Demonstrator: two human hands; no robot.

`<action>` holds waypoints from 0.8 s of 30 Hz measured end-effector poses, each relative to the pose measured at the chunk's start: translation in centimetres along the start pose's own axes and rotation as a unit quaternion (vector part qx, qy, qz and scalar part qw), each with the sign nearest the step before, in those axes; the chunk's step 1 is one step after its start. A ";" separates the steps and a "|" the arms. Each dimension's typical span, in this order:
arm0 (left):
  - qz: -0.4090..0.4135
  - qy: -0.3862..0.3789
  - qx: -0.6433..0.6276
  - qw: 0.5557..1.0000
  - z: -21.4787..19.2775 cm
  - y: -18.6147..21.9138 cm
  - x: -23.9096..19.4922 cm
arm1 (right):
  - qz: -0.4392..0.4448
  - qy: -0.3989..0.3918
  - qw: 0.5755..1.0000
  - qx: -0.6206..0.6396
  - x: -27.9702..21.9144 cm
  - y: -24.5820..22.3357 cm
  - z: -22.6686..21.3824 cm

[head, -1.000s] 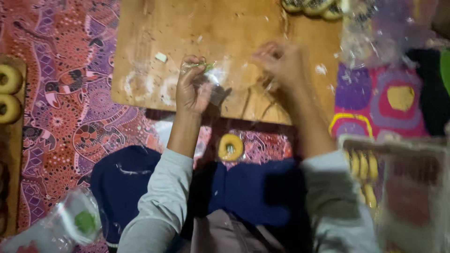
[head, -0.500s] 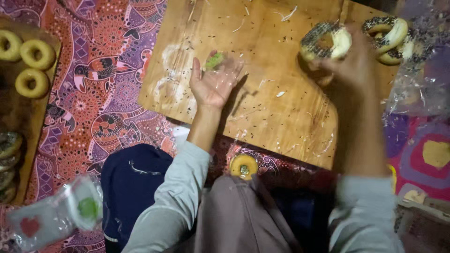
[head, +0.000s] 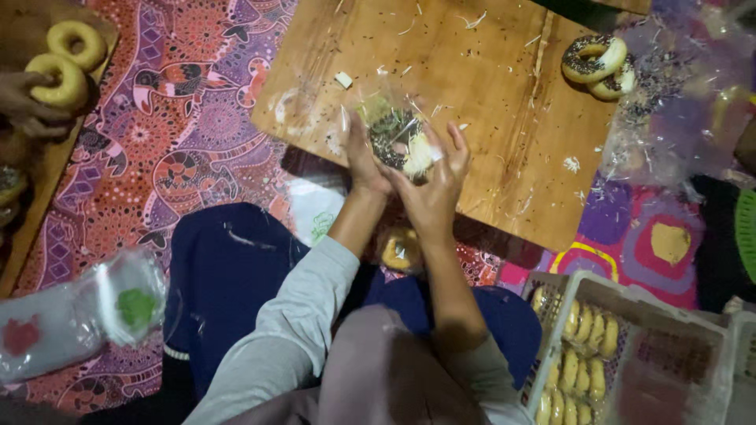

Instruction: The person sits on a patterned mat and repeatedly places doughnuts into small plastic bags, then places the filled bags into a white plastic basket. The person handles doughnuts and plastic bags by hand throughout the clip.

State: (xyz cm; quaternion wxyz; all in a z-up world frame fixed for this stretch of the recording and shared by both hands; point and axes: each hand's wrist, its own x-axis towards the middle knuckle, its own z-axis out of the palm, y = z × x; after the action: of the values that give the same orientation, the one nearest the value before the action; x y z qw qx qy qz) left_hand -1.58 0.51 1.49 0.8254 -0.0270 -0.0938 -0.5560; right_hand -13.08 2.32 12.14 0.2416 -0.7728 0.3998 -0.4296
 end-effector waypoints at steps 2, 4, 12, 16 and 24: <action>-0.049 0.048 -0.016 0.998 0.6 -1.2 -1.6 | -0.041 0.010 0.998 -0.037 -0.5 -0.3 0.4; -0.047 0.090 0.058 0.993 1.8 -2.2 -3.9 | -0.062 0.011 0.995 -0.083 -1.1 -0.1 0.8; 0.202 -0.211 0.849 0.439 7.8 7.4 -14.3 | 0.185 -0.225 0.928 0.233 -4.5 -0.5 -0.1; 0.219 -0.162 0.833 0.482 8.2 13.0 -18.9 | 0.139 -0.385 0.820 0.401 -6.5 -2.8 0.1; 0.147 0.257 0.568 0.768 6.7 19.7 -30.4 | -0.061 -0.428 0.898 0.087 -13.9 -14.0 6.0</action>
State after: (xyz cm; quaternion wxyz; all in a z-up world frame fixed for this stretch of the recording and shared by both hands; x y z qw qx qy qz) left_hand 4.66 36.72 3.63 0.7555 0.5769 -0.1713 -0.2591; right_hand -6.53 21.86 12.56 0.4286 -0.8810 0.1708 -0.1049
